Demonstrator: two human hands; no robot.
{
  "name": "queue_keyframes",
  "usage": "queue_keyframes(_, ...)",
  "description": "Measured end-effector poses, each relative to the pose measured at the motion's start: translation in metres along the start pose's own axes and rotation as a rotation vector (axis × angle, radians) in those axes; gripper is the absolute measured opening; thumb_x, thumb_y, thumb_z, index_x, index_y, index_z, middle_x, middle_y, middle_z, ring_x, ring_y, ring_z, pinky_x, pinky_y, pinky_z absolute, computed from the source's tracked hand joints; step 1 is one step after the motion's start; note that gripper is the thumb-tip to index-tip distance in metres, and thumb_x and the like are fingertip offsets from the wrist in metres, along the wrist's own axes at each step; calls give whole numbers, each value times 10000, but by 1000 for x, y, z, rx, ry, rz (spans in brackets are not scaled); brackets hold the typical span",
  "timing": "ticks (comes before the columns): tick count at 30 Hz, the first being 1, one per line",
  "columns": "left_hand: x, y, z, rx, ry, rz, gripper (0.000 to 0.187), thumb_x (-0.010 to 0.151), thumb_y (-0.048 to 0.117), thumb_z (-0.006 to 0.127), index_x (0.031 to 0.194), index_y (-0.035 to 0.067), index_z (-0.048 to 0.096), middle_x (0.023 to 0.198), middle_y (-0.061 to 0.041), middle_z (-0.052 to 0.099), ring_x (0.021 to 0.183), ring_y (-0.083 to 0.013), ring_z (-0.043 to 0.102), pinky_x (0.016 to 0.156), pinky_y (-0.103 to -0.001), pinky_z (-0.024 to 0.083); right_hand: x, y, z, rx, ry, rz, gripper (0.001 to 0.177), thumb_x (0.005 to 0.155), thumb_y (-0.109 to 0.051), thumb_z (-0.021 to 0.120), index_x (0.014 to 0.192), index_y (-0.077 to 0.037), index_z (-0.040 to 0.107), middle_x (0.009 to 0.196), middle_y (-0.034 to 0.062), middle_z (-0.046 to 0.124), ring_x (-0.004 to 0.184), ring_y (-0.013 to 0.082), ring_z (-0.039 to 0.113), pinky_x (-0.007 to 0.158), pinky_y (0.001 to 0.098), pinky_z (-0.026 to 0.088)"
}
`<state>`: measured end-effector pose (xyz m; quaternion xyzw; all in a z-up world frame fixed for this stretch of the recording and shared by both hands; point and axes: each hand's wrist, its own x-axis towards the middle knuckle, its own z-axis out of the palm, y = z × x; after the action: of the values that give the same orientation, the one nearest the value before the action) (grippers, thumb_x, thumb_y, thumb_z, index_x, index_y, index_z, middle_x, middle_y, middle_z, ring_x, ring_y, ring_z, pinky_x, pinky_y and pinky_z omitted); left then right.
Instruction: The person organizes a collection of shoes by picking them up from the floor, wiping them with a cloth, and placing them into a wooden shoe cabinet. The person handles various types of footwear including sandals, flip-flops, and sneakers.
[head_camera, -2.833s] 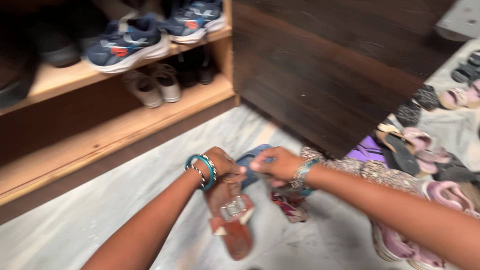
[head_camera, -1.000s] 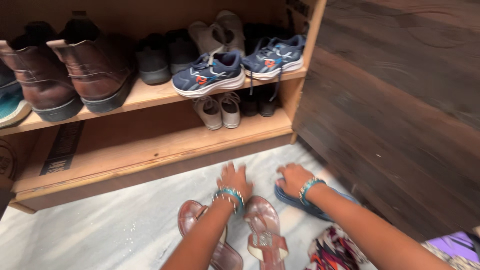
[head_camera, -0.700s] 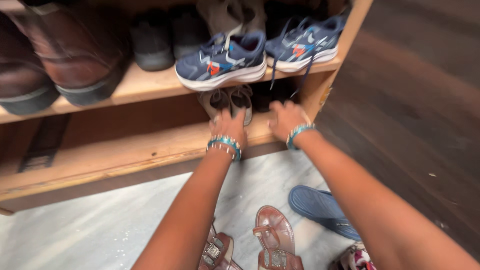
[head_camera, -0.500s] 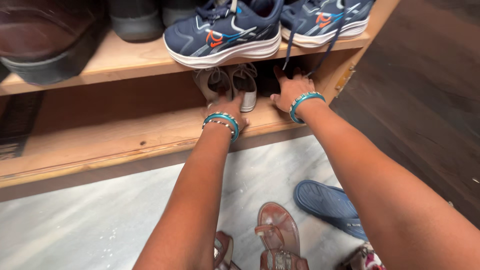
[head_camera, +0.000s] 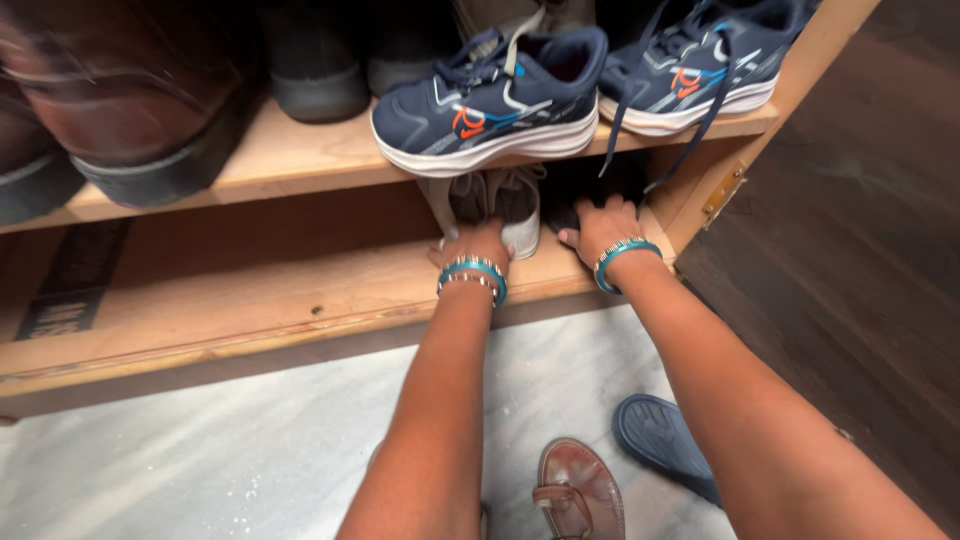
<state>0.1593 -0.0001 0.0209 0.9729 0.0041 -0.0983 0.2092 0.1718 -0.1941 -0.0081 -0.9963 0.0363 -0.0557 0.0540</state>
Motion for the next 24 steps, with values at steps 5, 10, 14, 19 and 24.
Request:
queue_keyframes(5, -16, -37, 34, -205, 326, 147, 245, 963, 222, 642, 1200, 157, 643, 1173, -219, 648, 1067, -426, 654, 903, -532, 517, -22, 19, 11, 175, 205, -122, 422, 889, -360, 758, 1211, -100, 675, 1170, 279, 590, 1078, 445, 560, 953, 495, 487)
queue_keyframes(10, -67, -75, 36, -259, 449, 272, 126, 962, 153, 635, 1049, 77, 585, 984, -244, 636, 906, -447, 647, 782, -543, 527, -78, 15, 16, 278, 307, -317, 379, 835, -320, 779, 1090, -63, 667, 1104, 240, 587, 1036, 441, 555, 886, 503, 483)
queue_keyframes(14, -124, -97, 11, -134, 426, 397, 196, 891, 154, 683, 1040, 82, 577, 949, -253, 625, 896, -474, 615, 767, -573, 498, -133, -4, -7, 273, 245, -413, 351, 812, -321, 779, 1038, -75, 670, 1053, 194, 595, 1001, 413, 562, 877, 494, 483)
queue_keyframes(19, -194, -109, -52, -11, 294, 425, 234, 921, 208, 676, 1086, 113, 539, 1029, -260, 598, 872, -489, 620, 772, -561, 506, -189, -29, -71, 322, 53, -493, 398, 799, -322, 802, 1067, -65, 657, 1035, 177, 609, 1021, 386, 568, 879, 470, 485)
queue_keyframes(24, -258, -97, -114, 72, 192, 430, 289, 913, 258, 691, 1100, 122, 517, 1017, -269, 594, 844, -470, 648, 779, -540, 519, -243, -45, -156, 332, -75, -514, 372, 809, -319, 799, 1052, -71, 665, 1049, 144, 624, 1058, 358, 577, 894, 449, 487)
